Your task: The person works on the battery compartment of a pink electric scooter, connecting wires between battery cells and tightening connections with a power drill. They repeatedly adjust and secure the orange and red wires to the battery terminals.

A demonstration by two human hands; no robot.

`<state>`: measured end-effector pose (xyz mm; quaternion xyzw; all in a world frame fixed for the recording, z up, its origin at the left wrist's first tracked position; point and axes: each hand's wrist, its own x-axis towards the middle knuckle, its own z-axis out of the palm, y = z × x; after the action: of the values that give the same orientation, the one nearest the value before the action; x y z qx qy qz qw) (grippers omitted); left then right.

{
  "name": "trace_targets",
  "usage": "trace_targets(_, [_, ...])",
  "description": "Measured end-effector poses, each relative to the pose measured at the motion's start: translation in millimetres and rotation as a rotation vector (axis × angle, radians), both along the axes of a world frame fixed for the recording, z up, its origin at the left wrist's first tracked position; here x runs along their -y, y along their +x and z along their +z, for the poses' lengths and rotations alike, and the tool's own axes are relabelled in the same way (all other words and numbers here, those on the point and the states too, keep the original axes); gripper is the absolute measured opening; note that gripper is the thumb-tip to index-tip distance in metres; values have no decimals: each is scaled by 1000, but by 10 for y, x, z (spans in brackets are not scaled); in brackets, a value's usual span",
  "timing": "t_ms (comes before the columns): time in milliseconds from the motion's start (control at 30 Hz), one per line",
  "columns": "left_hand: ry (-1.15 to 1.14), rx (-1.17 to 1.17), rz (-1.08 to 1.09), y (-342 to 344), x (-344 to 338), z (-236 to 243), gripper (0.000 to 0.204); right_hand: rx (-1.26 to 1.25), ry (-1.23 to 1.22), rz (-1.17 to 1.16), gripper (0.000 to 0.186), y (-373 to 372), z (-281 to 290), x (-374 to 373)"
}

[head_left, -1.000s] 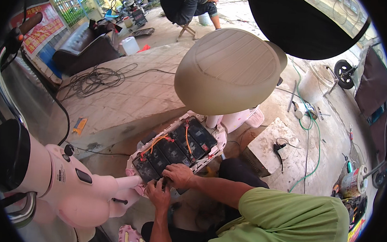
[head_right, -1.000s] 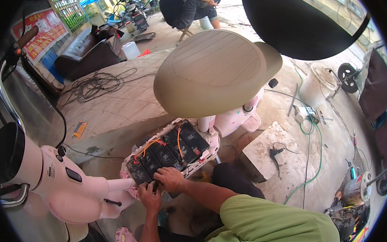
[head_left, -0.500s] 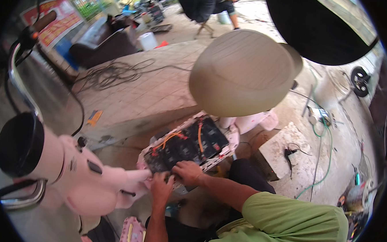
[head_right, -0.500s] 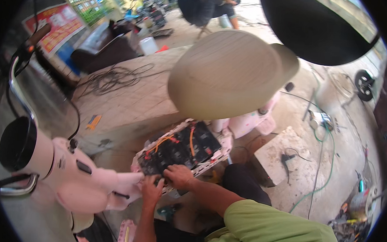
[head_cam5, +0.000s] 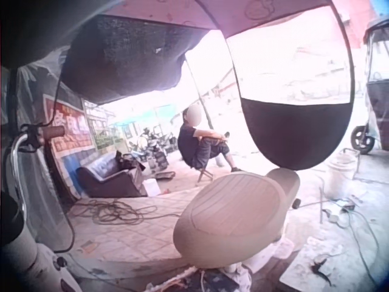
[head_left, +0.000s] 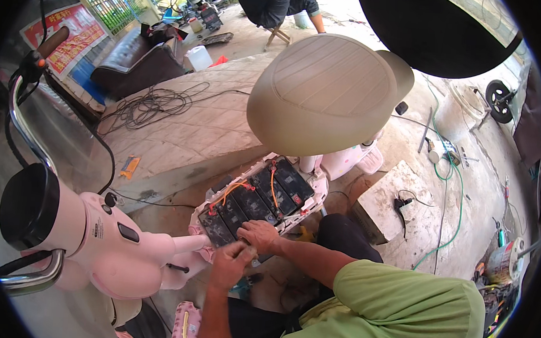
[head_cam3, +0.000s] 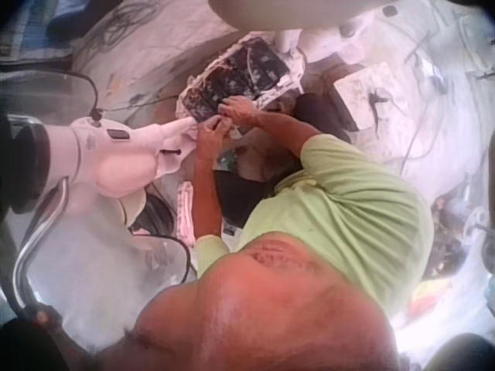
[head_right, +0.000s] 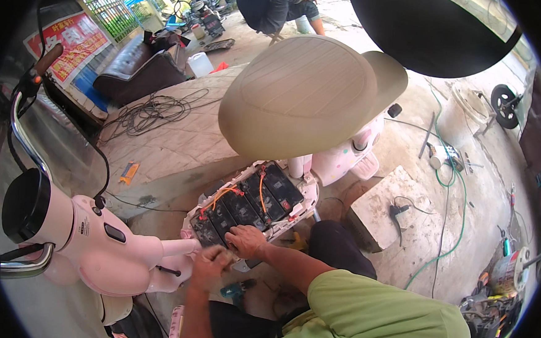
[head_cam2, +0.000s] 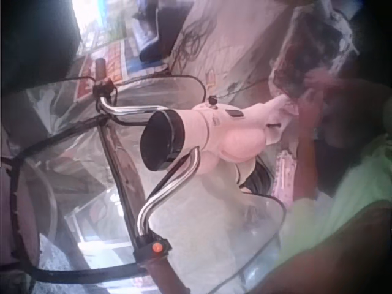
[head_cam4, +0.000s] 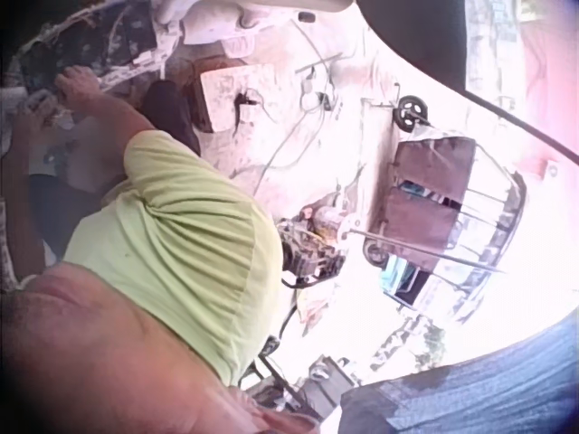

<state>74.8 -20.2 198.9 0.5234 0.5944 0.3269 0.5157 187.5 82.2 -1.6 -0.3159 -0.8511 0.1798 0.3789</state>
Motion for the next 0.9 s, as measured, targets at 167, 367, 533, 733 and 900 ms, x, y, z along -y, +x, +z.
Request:
trace_targets(167, [-217,39,90,-412,536,-1337,29,68,-48,-22,20,114,-52,-16])
trace_targets(367, [-393,55,147,-997,1017,-1944,30,86,-95,-11,17,90,-41,10])
trace_targets(533, [-439,46,248,-1175,1190,-2370,31,88,-78,-10,18,64,-31,5])
trace_targets(733, [-478,-207,175,-1218,1167,-2534,36,74,-63,-14,18,51,-38,-32])
trace_targets(900, [-475,-280,117,-1134,1119,-2461,40,60,-49,-20,19,68,-91,-9])
